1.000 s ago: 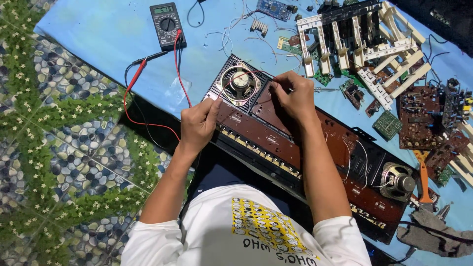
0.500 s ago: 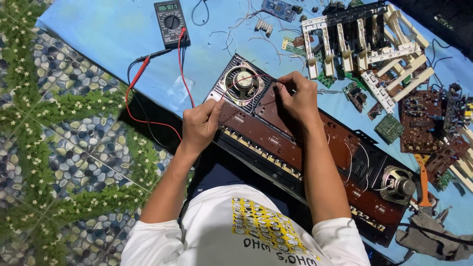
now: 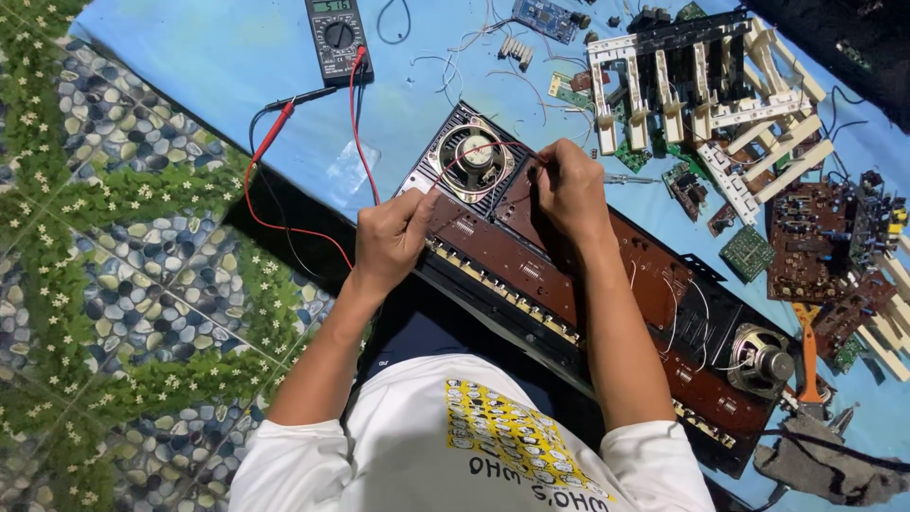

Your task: Repairing an electronic keyboard by manipulating and connecting internal wires.

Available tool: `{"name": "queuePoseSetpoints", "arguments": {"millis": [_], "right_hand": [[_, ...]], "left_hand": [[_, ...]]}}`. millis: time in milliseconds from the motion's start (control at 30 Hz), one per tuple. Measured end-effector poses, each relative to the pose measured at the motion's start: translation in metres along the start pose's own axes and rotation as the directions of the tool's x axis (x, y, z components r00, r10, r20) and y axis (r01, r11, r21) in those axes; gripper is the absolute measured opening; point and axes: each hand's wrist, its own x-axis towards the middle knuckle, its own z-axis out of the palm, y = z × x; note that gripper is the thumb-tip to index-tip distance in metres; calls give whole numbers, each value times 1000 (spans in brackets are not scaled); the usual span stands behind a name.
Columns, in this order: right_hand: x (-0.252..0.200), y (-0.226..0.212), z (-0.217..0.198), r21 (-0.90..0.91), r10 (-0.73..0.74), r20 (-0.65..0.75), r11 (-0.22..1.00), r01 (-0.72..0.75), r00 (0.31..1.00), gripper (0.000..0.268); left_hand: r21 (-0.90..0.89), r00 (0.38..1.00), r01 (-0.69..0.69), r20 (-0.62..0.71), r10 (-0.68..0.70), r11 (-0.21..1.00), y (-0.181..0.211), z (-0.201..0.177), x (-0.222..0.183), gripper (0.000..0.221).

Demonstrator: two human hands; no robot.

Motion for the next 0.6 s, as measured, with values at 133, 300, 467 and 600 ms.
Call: {"name": "queuePoseSetpoints", "arguments": {"millis": [133,300,467,600], "right_hand": [[-1,-1,-1,-54,-22,6,998,23,1000,17],[0,-2,-6,38,15,5,999,-16,1000,21],[3,4,-3,34,1,2,999,-1,1000,23],[3,4,-3,11,57,-12,998,-57,998,26]], "left_hand": [[-5,1000,13,9,-13,1000,2,-1,2,44],[6,1000,7,21,-7,1000,3,-1,3,44],[2,1000,-9,22,9,1000,2,4,1,43],[-14,999,-20,28,20,1000,3,5,3,44]]}}
